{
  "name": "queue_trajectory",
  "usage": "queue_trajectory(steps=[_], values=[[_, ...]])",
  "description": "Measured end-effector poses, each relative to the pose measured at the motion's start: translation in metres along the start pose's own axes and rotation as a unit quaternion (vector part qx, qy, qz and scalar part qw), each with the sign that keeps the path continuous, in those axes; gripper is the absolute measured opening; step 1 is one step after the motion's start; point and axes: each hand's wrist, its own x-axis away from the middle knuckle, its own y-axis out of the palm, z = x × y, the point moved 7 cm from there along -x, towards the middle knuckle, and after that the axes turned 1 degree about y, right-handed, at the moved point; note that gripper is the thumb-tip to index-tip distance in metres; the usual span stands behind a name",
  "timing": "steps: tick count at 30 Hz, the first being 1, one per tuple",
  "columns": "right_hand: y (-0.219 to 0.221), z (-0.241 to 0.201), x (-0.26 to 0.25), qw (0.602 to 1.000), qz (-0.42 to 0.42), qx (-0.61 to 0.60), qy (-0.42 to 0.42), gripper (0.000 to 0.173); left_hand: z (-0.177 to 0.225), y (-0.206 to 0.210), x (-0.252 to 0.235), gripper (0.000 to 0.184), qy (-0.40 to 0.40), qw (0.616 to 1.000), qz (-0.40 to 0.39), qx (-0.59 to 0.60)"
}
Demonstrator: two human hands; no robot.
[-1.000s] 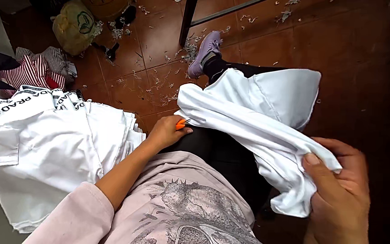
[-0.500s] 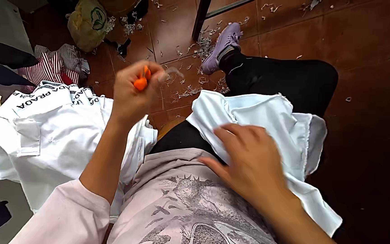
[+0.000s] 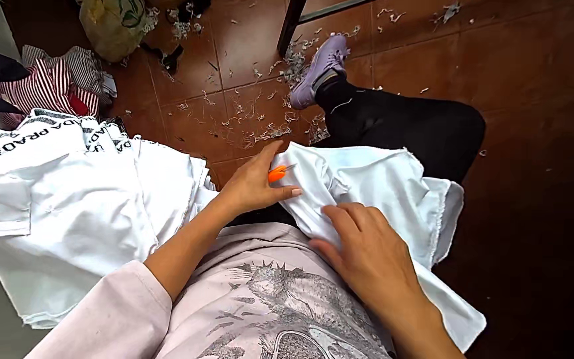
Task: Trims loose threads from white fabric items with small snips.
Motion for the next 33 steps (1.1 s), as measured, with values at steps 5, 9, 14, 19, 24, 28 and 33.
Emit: queue_trajectory(steps=[5,9,14,19,24,28,33], values=[[-0.042,0.069,-0.004,0.922,0.159,-0.291,0.199,0.007,-0.006,-0.021,0.004,0.056,0.008,0.99,0.091,0.104],[-0.069,0.1,-0.005,0.846,0.269,-0.371,0.274,0.006,0.014,-0.007,-0.003,0.066,0.059,0.992,-0.001,0.108],[-0.071,0.106,-0.001,0.87,0.267,-0.318,0.265,0.011,0.062,0.026,-0.013,0.084,0.186,0.979,0.02,0.075],[-0.085,0.091,0.065,0.93,0.278,-0.137,0.198,0.042,0.092,0.05,-0.029,0.062,0.276,0.961,0.009,0.01],[-0.076,0.047,0.105,0.943,0.313,-0.032,0.105,0.024,0.098,0.059,-0.041,0.016,0.334,0.94,0.049,-0.041],[-0.075,0.02,0.054,0.947,0.314,-0.063,0.013,0.02,0.118,0.053,-0.035,0.011,0.365,0.929,0.012,-0.061],[-0.091,0.013,-0.015,0.928,0.131,-0.333,-0.102,0.043,0.16,0.013,0.03,0.013,0.424,0.905,-0.002,-0.028]])
